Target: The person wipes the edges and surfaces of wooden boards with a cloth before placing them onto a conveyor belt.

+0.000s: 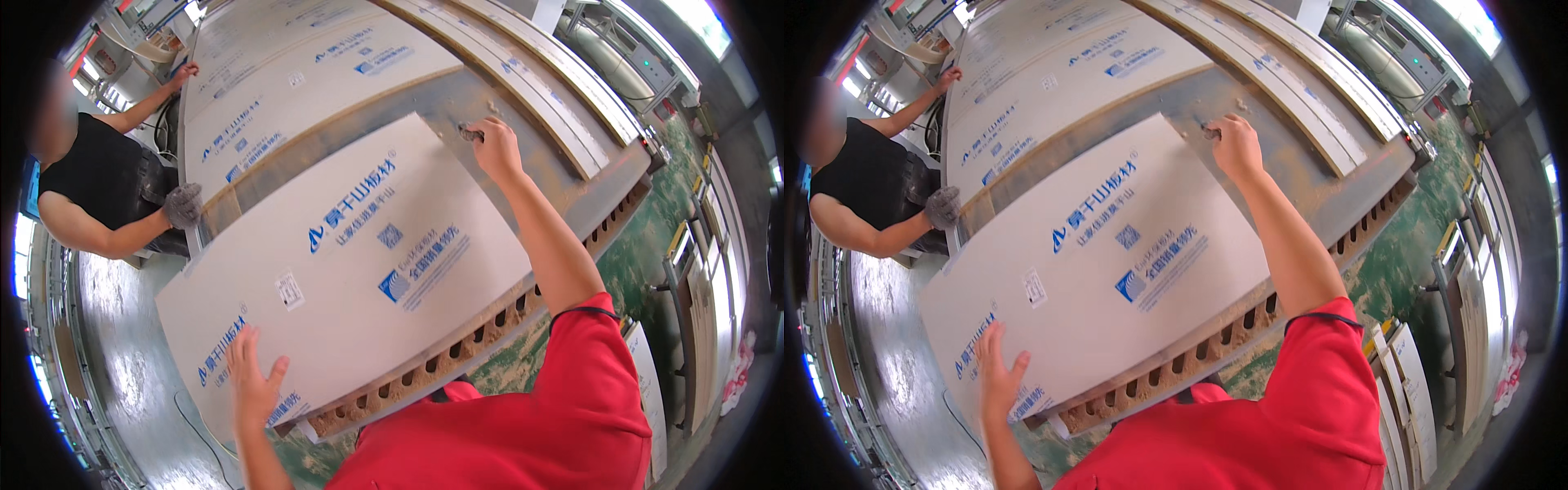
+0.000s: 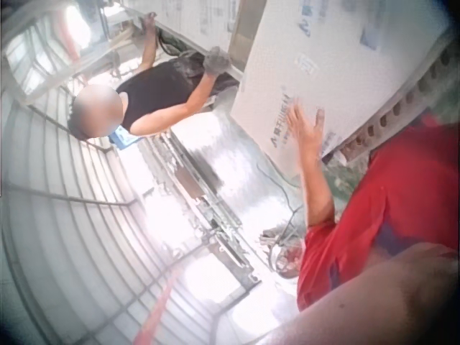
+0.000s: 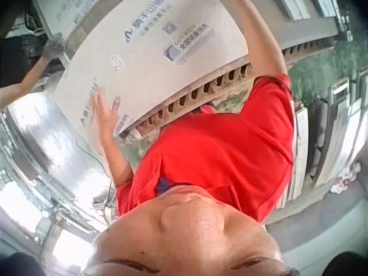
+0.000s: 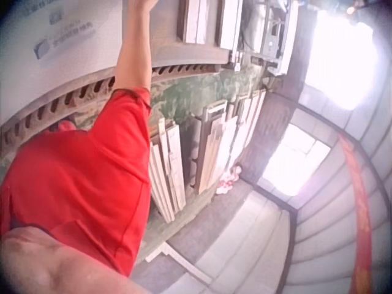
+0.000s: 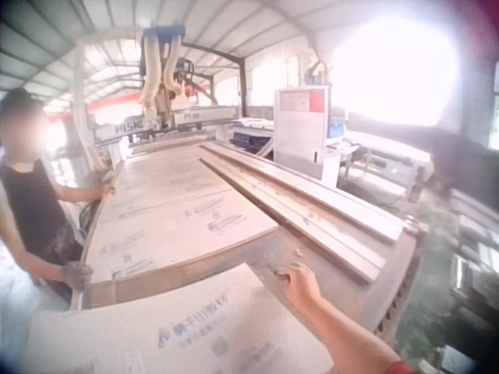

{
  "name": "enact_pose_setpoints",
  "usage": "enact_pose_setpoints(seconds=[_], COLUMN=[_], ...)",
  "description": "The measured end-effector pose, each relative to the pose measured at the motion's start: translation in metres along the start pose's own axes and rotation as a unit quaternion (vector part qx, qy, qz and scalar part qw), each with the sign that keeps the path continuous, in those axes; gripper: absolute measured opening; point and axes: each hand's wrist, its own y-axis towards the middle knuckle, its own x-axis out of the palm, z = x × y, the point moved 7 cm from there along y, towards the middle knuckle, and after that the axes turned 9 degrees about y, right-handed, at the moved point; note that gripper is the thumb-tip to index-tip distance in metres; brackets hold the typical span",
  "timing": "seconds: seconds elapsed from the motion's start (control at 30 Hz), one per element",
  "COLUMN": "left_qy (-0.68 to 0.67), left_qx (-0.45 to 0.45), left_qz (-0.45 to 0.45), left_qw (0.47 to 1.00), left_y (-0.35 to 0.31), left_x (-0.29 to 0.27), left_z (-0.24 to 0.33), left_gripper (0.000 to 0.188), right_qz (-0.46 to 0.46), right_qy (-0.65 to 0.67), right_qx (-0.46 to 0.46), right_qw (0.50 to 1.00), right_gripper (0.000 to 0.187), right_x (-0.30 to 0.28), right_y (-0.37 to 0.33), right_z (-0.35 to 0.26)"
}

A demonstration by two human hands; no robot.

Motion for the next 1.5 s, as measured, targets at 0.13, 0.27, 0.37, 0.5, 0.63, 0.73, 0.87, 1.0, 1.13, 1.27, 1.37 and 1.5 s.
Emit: enact_pose_setpoints(seconds=[0.13,0.27,0.37,0.5,0.63,0.73,0.87,1.0,1.13,1.27,1.37,1.5], left_qy=[0.016,0.076,0.104,0.115,0.103,0.091,0.072,0.069,0.094,0.107,0.114,0.120], left_qx=[-0.015,0.002,-0.002,-0.009,-0.027,-0.019,-0.028,-0.011,0.004,0.045,0.038,0.041], left_qz=[-0.020,-0.069,-0.061,-0.060,-0.071,-0.061,-0.059,-0.030,-0.011,0.015,0.030,0.031], left_qw=[1.000,0.995,0.993,0.992,0.992,0.994,0.995,0.997,0.996,0.993,0.992,0.991], left_y=[0.017,0.025,0.025,0.026,0.028,0.030,0.031,0.024,0.016,0.012,0.005,0.006], left_x=[0.005,0.022,0.028,0.031,0.030,0.031,0.030,0.035,0.042,0.039,0.042,0.040], left_z=[0.021,0.038,0.041,0.041,0.042,0.041,0.040,0.029,0.023,0.025,0.024,0.027], left_gripper=[0.073,0.085,0.090,0.092,0.091,0.091,0.089,0.090,0.091,0.092,0.092,0.090], right_qz=[-0.091,-0.098,-0.058,-0.055,-0.116,-0.090,-0.085,-0.144,-0.168,-0.179,-0.230,-0.257], right_qy=[0.111,0.026,-0.021,0.063,0.078,0.092,0.051,0.052,0.025,0.007,0.007,-0.009], right_qx=[-0.102,-0.085,0.006,-0.043,-0.035,-0.037,-0.051,-0.030,-0.067,-0.111,-0.070,-0.043], right_qw=[0.984,0.991,0.998,0.996,0.990,0.991,0.994,0.988,0.983,0.977,0.971,0.966], right_gripper=[0.021,0.021,0.020,0.023,0.028,0.029,0.027,0.015,0.011,0.016,0.018,0.018], right_x=[0.040,0.065,0.064,0.072,0.104,0.097,0.087,0.081,0.059,0.021,-0.006,-0.029], right_y=[0.010,0.026,0.076,0.108,0.101,0.093,0.087,0.067,0.034,-0.008,-0.038,-0.071], right_z=[-0.058,-0.018,0.020,-0.020,-0.001,-0.001,0.008,-0.007,0.004,0.020,-0.001,0.003])
